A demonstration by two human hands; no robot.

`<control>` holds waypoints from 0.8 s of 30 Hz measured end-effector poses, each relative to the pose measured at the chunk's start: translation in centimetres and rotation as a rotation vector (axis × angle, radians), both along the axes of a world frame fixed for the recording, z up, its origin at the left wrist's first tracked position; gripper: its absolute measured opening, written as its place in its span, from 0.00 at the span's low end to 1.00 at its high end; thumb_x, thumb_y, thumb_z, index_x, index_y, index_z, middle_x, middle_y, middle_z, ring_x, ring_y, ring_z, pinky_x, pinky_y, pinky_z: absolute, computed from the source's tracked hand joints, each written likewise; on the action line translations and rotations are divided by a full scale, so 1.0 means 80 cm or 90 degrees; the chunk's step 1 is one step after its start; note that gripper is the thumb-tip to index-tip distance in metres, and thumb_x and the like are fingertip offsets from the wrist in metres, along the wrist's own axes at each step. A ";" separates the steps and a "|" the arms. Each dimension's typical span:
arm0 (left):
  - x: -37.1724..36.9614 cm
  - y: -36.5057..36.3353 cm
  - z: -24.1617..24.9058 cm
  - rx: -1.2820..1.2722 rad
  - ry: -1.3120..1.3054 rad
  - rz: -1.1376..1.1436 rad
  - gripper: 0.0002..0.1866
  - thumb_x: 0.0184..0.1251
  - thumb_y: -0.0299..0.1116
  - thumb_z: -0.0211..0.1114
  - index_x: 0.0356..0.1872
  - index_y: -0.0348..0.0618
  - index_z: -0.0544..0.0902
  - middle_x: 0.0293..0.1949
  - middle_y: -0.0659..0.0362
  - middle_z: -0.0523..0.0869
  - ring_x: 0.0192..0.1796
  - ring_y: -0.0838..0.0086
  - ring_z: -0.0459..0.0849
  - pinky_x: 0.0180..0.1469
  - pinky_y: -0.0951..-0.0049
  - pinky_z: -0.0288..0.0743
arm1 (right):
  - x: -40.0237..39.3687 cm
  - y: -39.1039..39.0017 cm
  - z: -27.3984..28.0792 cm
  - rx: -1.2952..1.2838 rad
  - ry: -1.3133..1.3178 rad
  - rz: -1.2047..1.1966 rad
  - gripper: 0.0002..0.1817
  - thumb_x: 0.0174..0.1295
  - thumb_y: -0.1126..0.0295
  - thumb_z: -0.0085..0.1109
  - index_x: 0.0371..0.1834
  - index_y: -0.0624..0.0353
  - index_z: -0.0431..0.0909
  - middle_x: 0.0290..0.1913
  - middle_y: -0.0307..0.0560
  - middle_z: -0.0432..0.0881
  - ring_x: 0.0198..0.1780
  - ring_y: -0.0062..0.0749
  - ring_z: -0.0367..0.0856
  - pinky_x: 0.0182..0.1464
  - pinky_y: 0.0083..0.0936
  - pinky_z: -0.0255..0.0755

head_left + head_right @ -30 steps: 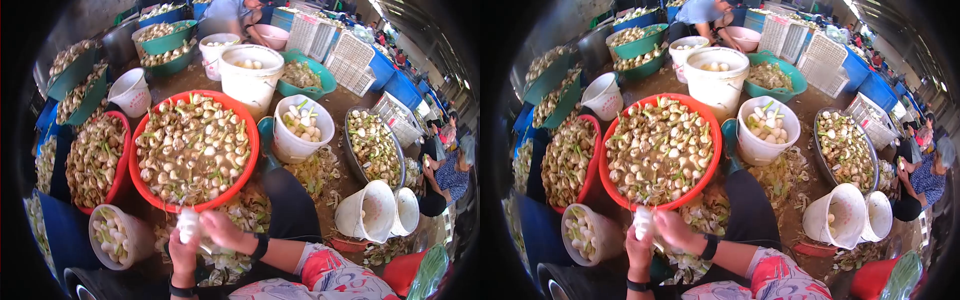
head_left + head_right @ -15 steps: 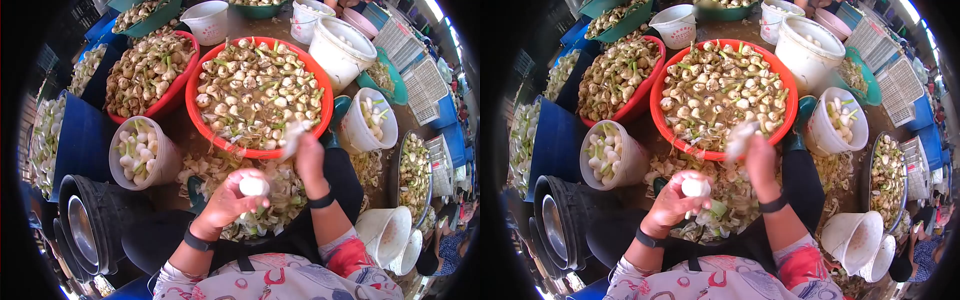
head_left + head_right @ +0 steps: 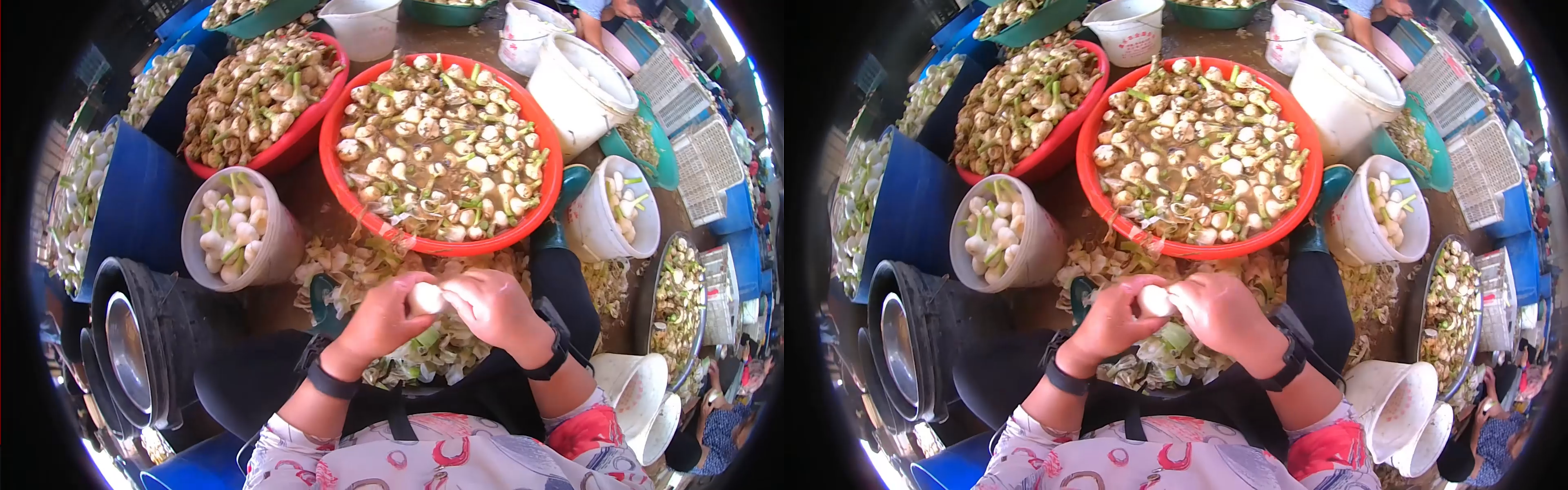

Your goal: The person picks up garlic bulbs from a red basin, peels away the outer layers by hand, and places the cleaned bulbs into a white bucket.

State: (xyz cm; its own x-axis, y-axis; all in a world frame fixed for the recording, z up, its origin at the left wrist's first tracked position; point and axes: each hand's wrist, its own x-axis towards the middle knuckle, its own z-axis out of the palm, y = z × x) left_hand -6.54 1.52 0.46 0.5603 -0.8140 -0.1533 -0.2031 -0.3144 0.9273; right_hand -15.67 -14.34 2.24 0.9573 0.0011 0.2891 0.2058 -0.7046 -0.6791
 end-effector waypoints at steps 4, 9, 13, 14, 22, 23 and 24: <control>-0.010 -0.002 -0.010 -0.101 -0.037 -0.038 0.23 0.43 0.27 0.68 0.45 0.38 0.74 0.30 0.61 0.77 0.28 0.83 0.72 0.31 0.81 0.68 | -0.005 0.009 -0.024 -0.030 0.055 -0.088 0.04 0.50 0.74 0.52 0.28 0.62 0.72 0.26 0.52 0.76 0.29 0.45 0.74 0.30 0.33 0.67; -0.021 -0.006 -0.018 -0.101 -0.039 0.006 0.22 0.45 0.25 0.67 0.45 0.38 0.74 0.32 0.62 0.77 0.31 0.84 0.73 0.34 0.82 0.70 | -0.003 -0.015 -0.061 0.418 0.130 -0.308 0.10 0.61 0.69 0.44 0.35 0.63 0.74 0.23 0.39 0.75 0.21 0.19 0.71 0.25 0.18 0.66; -0.012 -0.008 -0.017 -0.069 -0.026 0.079 0.22 0.47 0.23 0.65 0.47 0.40 0.72 0.37 0.59 0.79 0.36 0.80 0.78 0.38 0.79 0.72 | 0.001 0.002 -0.052 0.427 0.118 -0.236 0.09 0.59 0.71 0.49 0.39 0.65 0.73 0.24 0.40 0.76 0.22 0.16 0.72 0.26 0.16 0.66; -0.011 -0.007 -0.007 -0.059 -0.104 0.088 0.22 0.47 0.23 0.64 0.47 0.41 0.71 0.38 0.57 0.79 0.36 0.77 0.79 0.39 0.78 0.72 | 0.004 -0.002 -0.064 0.348 0.063 -0.233 0.10 0.58 0.71 0.51 0.40 0.65 0.72 0.24 0.41 0.76 0.23 0.17 0.72 0.27 0.16 0.67; -0.019 -0.003 -0.023 0.045 -0.352 0.087 0.24 0.49 0.33 0.64 0.49 0.44 0.69 0.34 0.50 0.80 0.34 0.57 0.80 0.33 0.64 0.74 | 0.009 0.025 -0.035 0.312 0.161 -0.150 0.12 0.61 0.69 0.46 0.43 0.63 0.73 0.29 0.45 0.77 0.33 0.26 0.78 0.36 0.20 0.70; -0.021 -0.004 -0.024 0.053 -0.314 0.118 0.23 0.49 0.33 0.64 0.48 0.43 0.69 0.33 0.50 0.80 0.33 0.57 0.80 0.33 0.64 0.74 | 0.011 0.030 -0.039 0.534 0.241 -0.230 0.11 0.59 0.69 0.48 0.37 0.65 0.75 0.30 0.48 0.77 0.32 0.31 0.78 0.35 0.22 0.71; -0.022 -0.004 -0.025 0.062 -0.276 0.147 0.23 0.49 0.33 0.64 0.48 0.43 0.70 0.32 0.50 0.80 0.33 0.57 0.80 0.32 0.64 0.74 | 0.012 0.033 -0.039 0.535 0.241 -0.231 0.11 0.59 0.69 0.48 0.37 0.65 0.75 0.30 0.48 0.77 0.32 0.31 0.78 0.35 0.22 0.71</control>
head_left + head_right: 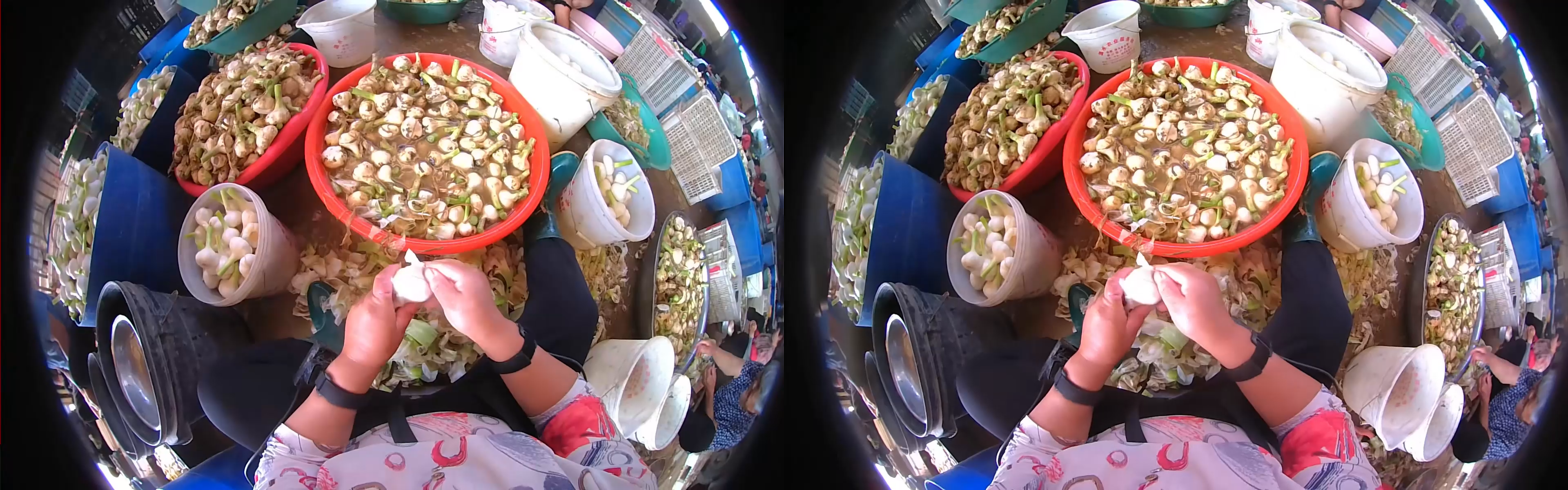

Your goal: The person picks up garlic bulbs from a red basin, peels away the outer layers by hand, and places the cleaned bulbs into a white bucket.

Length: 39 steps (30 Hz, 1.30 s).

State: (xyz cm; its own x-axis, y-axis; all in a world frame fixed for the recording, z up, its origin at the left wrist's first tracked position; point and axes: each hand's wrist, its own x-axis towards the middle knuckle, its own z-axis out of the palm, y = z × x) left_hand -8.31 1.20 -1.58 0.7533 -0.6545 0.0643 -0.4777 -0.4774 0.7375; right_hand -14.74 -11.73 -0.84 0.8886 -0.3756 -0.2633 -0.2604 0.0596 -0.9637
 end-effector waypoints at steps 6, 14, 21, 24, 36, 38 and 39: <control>0.009 0.004 0.000 0.051 -0.099 -0.011 0.25 0.47 0.37 0.65 0.48 0.43 0.69 0.31 0.50 0.81 0.30 0.58 0.80 0.31 0.65 0.73 | -0.001 -0.003 0.000 -0.212 -0.176 -0.063 0.09 0.55 0.70 0.52 0.34 0.65 0.76 0.29 0.51 0.76 0.30 0.38 0.77 0.31 0.28 0.70; 0.004 -0.009 0.011 0.019 -0.113 -0.069 0.15 0.48 0.38 0.65 0.38 0.48 0.78 0.27 0.55 0.81 0.29 0.59 0.79 0.29 0.67 0.72 | -0.008 -0.006 -0.002 -0.474 -0.154 -0.047 0.03 0.48 0.76 0.51 0.26 0.61 0.71 0.26 0.55 0.73 0.29 0.50 0.73 0.30 0.40 0.65; 0.009 -0.001 -0.012 -0.168 0.023 -0.073 0.16 0.62 0.40 0.52 0.41 0.36 0.73 0.24 0.60 0.75 0.27 0.74 0.73 0.28 0.75 0.64 | -0.009 -0.047 -0.002 0.530 -0.248 0.127 0.10 0.61 0.64 0.48 0.35 0.59 0.71 0.21 0.35 0.69 0.18 0.16 0.63 0.20 0.11 0.56; 0.008 -0.003 0.000 -0.257 0.209 -0.031 0.19 0.66 0.44 0.44 0.42 0.36 0.72 0.21 0.69 0.65 0.23 0.87 0.59 0.24 0.83 0.52 | -0.007 -0.053 0.007 -0.164 0.017 0.074 0.12 0.59 0.65 0.49 0.39 0.63 0.69 0.25 0.49 0.75 0.23 0.28 0.75 0.24 0.24 0.67; 0.156 0.062 -0.002 -0.736 0.567 0.741 0.10 0.65 0.37 0.48 0.42 0.48 0.74 0.20 0.67 0.70 0.20 0.82 0.66 0.20 0.83 0.64 | 0.005 -0.063 -0.062 -0.379 -0.008 -0.101 0.07 0.51 0.71 0.51 0.31 0.58 0.76 0.29 0.53 0.78 0.32 0.46 0.76 0.34 0.34 0.69; 0.135 0.055 -0.034 -0.673 0.711 0.583 0.10 0.63 0.37 0.49 0.40 0.46 0.74 0.21 0.66 0.72 0.20 0.80 0.68 0.22 0.81 0.65 | 0.024 -0.070 -0.065 -0.482 0.064 -0.139 0.07 0.52 0.71 0.51 0.32 0.59 0.76 0.30 0.52 0.78 0.35 0.46 0.76 0.36 0.34 0.69; 0.117 0.044 -0.045 -0.591 0.733 0.471 0.10 0.63 0.37 0.50 0.38 0.44 0.74 0.22 0.65 0.73 0.21 0.79 0.69 0.22 0.82 0.65 | 0.035 -0.076 -0.066 -0.462 0.122 -0.100 0.09 0.51 0.70 0.52 0.34 0.60 0.75 0.31 0.51 0.78 0.36 0.45 0.76 0.39 0.33 0.70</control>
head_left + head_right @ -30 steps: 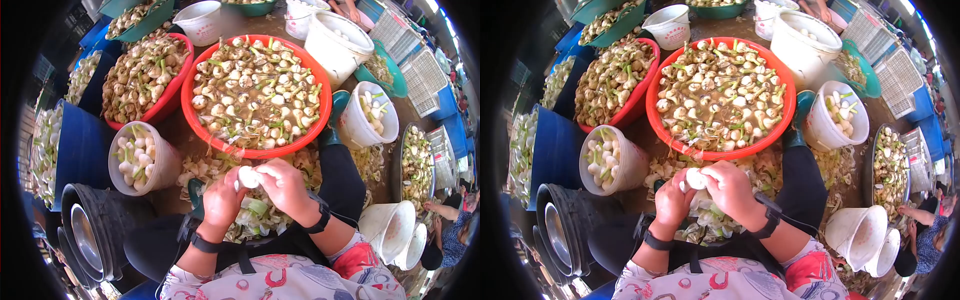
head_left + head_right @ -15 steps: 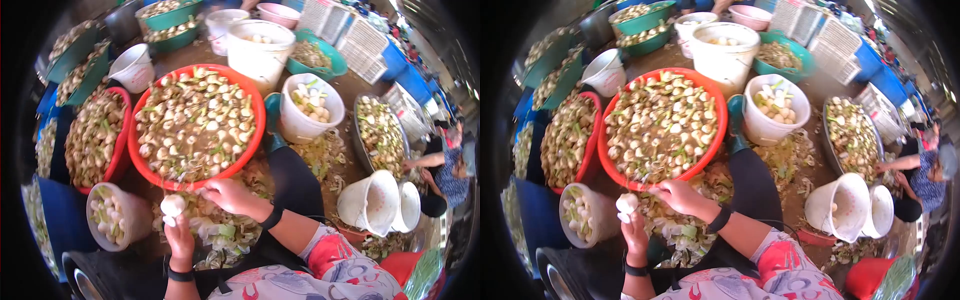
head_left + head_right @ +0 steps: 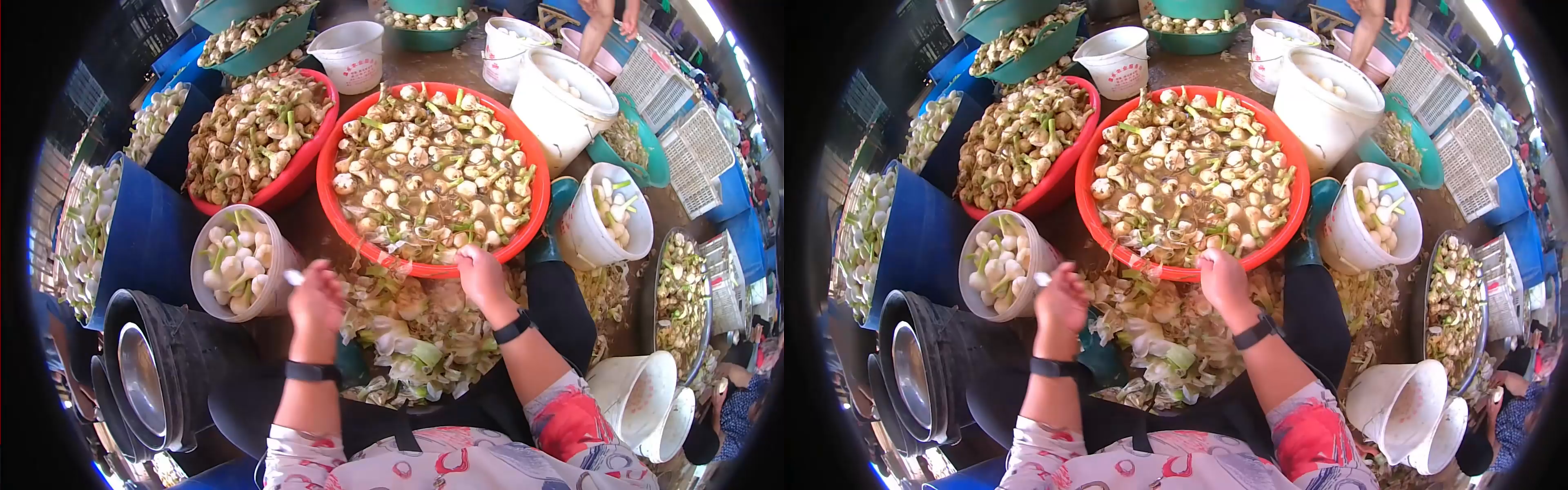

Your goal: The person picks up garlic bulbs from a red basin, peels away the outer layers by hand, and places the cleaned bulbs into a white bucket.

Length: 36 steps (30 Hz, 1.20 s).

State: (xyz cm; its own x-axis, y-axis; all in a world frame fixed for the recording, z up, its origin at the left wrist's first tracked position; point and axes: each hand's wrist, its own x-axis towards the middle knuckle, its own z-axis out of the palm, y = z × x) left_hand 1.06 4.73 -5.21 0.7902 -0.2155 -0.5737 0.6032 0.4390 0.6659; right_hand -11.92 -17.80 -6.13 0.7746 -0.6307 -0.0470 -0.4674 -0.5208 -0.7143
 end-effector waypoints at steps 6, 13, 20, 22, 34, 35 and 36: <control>-0.056 -0.041 0.008 0.101 -0.031 -0.163 0.11 0.57 0.30 0.55 0.42 0.47 0.73 0.30 0.67 0.76 0.29 0.81 0.75 0.27 0.82 0.68 | 0.098 -0.032 -0.065 -0.200 -0.082 0.110 0.13 0.49 0.67 0.53 0.36 0.61 0.75 0.29 0.56 0.77 0.36 0.47 0.76 0.42 0.32 0.70; -0.042 -0.045 0.008 0.054 -0.015 -0.123 0.09 0.58 0.31 0.54 0.41 0.45 0.73 0.29 0.66 0.77 0.29 0.81 0.75 0.29 0.81 0.67 | 0.144 -0.009 -0.121 -0.335 0.235 0.407 0.07 0.46 0.71 0.52 0.28 0.61 0.76 0.28 0.56 0.78 0.34 0.45 0.78 0.38 0.34 0.72; -0.035 -0.045 -0.006 0.065 -0.066 -0.124 0.09 0.56 0.27 0.52 0.39 0.44 0.73 0.30 0.64 0.77 0.29 0.80 0.75 0.29 0.81 0.67 | 0.102 -0.073 -0.105 -0.361 0.220 0.308 0.08 0.50 0.68 0.50 0.24 0.60 0.77 0.28 0.52 0.79 0.35 0.44 0.78 0.34 0.36 0.73; -0.036 -0.048 -0.003 0.059 -0.060 -0.142 0.09 0.55 0.26 0.51 0.38 0.44 0.73 0.30 0.64 0.77 0.29 0.80 0.75 0.30 0.81 0.67 | 0.089 -0.039 -0.114 -0.365 0.174 0.298 0.10 0.51 0.65 0.49 0.26 0.59 0.78 0.29 0.51 0.79 0.37 0.43 0.78 0.34 0.37 0.73; -0.105 -0.021 0.117 -0.025 -0.133 -0.137 0.08 0.56 0.24 0.50 0.37 0.43 0.74 0.29 0.62 0.77 0.28 0.78 0.76 0.30 0.80 0.70 | 0.025 -0.032 -0.055 -0.042 0.034 0.027 0.17 0.49 0.72 0.47 0.44 0.64 0.68 0.35 0.61 0.76 0.40 0.53 0.75 0.42 0.39 0.69; -0.114 -0.023 0.129 -0.025 -0.152 -0.143 0.08 0.56 0.24 0.50 0.37 0.43 0.74 0.29 0.62 0.77 0.28 0.78 0.76 0.30 0.80 0.70 | 0.016 -0.030 -0.045 -0.012 -0.013 0.009 0.19 0.49 0.73 0.47 0.47 0.63 0.67 0.37 0.62 0.76 0.42 0.54 0.74 0.43 0.39 0.68; -0.124 -0.025 0.140 -0.046 -0.160 -0.175 0.08 0.56 0.24 0.49 0.36 0.44 0.73 0.28 0.63 0.77 0.28 0.77 0.76 0.29 0.79 0.70 | 0.011 -0.033 -0.039 0.056 0.002 0.013 0.22 0.49 0.74 0.46 0.50 0.62 0.66 0.39 0.63 0.75 0.44 0.53 0.73 0.45 0.38 0.68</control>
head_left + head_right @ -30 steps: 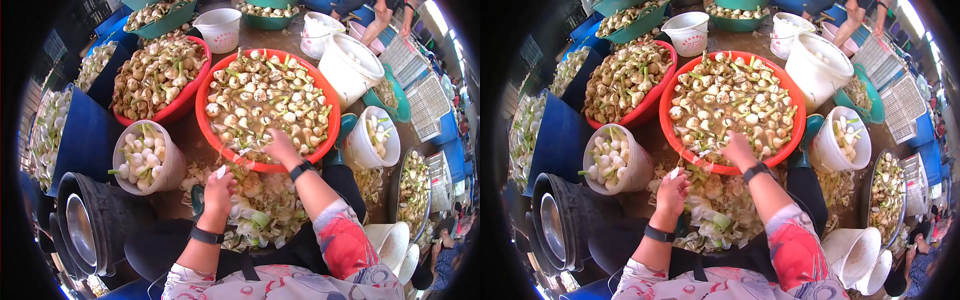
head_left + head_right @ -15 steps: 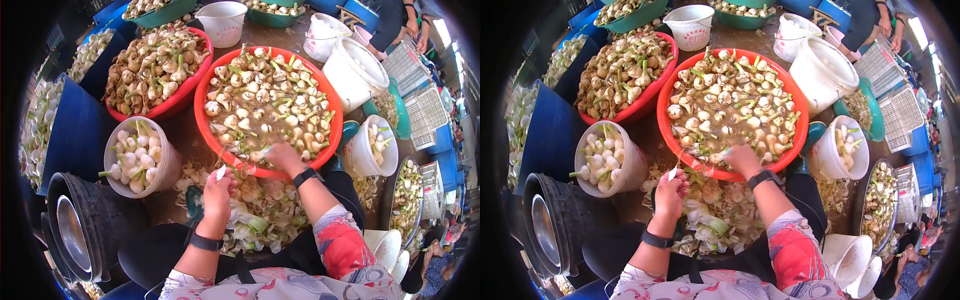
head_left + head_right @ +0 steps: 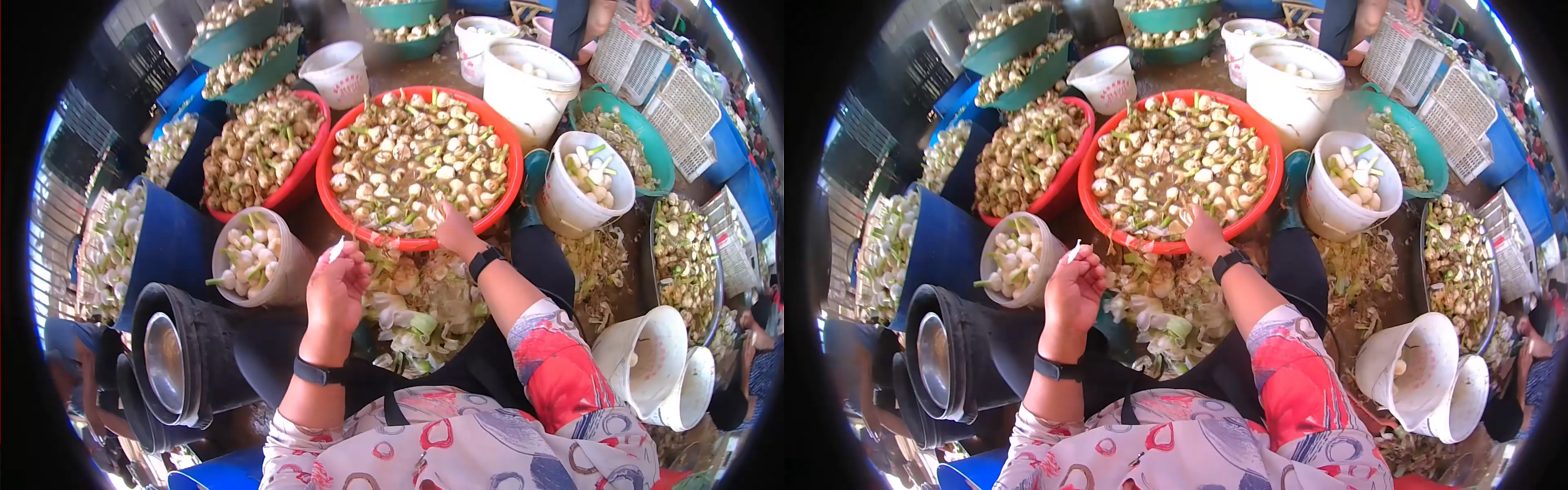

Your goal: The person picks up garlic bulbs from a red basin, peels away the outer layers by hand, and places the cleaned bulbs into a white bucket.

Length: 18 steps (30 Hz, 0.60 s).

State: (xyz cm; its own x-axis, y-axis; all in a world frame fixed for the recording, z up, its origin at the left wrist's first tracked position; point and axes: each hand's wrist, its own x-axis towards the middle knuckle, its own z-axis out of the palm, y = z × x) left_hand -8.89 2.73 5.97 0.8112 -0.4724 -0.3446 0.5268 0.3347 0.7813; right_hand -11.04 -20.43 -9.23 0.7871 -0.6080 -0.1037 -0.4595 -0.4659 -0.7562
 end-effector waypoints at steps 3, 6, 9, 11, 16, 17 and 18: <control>-0.032 -0.005 0.035 -0.030 -0.040 -0.056 0.06 0.56 0.24 0.48 0.33 0.45 0.72 0.27 0.63 0.76 0.28 0.77 0.76 0.29 0.79 0.70 | -0.013 -0.001 -0.001 0.094 -0.086 0.008 0.22 0.49 0.75 0.44 0.52 0.61 0.66 0.41 0.62 0.75 0.45 0.52 0.73 0.46 0.37 0.67; -0.054 0.002 0.062 -0.030 -0.084 -0.070 0.05 0.56 0.26 0.49 0.33 0.43 0.72 0.27 0.63 0.75 0.28 0.77 0.75 0.29 0.79 0.70 | -0.023 0.005 0.022 0.040 -0.062 0.011 0.16 0.48 0.74 0.45 0.42 0.63 0.71 0.36 0.62 0.76 0.42 0.52 0.74 0.44 0.37 0.68; -0.071 0.007 0.081 -0.057 -0.106 -0.102 0.05 0.57 0.26 0.49 0.34 0.43 0.72 0.27 0.63 0.75 0.28 0.77 0.75 0.30 0.80 0.70 | -0.040 0.014 0.033 -0.086 -0.088 -0.023 0.10 0.46 0.70 0.48 0.30 0.63 0.72 0.30 0.62 0.77 0.37 0.53 0.75 0.40 0.39 0.69; -0.078 0.006 0.092 -0.072 -0.122 -0.116 0.05 0.57 0.26 0.49 0.34 0.43 0.72 0.27 0.62 0.75 0.28 0.77 0.75 0.30 0.80 0.70 | -0.044 0.010 0.028 -0.109 -0.133 -0.024 0.10 0.46 0.69 0.49 0.29 0.64 0.71 0.29 0.61 0.76 0.37 0.54 0.75 0.39 0.38 0.69; -0.080 0.013 0.097 -0.154 -0.137 -0.200 0.06 0.57 0.26 0.52 0.36 0.41 0.74 0.28 0.61 0.78 0.28 0.76 0.76 0.31 0.80 0.71 | -0.064 -0.004 0.049 -0.135 -0.044 0.010 0.13 0.46 0.68 0.50 0.33 0.66 0.72 0.32 0.62 0.77 0.37 0.48 0.76 0.39 0.37 0.69; -0.079 0.017 0.096 -0.158 -0.125 -0.224 0.07 0.57 0.26 0.52 0.36 0.40 0.74 0.28 0.61 0.78 0.28 0.76 0.76 0.30 0.80 0.70 | -0.066 -0.007 0.046 -0.112 -0.035 0.021 0.14 0.47 0.68 0.49 0.35 0.66 0.72 0.31 0.62 0.77 0.35 0.44 0.77 0.37 0.37 0.70; -0.075 0.022 0.093 -0.149 -0.122 -0.219 0.07 0.57 0.26 0.52 0.36 0.40 0.74 0.27 0.60 0.78 0.28 0.76 0.76 0.30 0.79 0.70 | -0.066 -0.003 0.053 -0.117 -0.059 0.011 0.11 0.48 0.68 0.50 0.30 0.66 0.72 0.26 0.59 0.77 0.30 0.39 0.78 0.32 0.35 0.70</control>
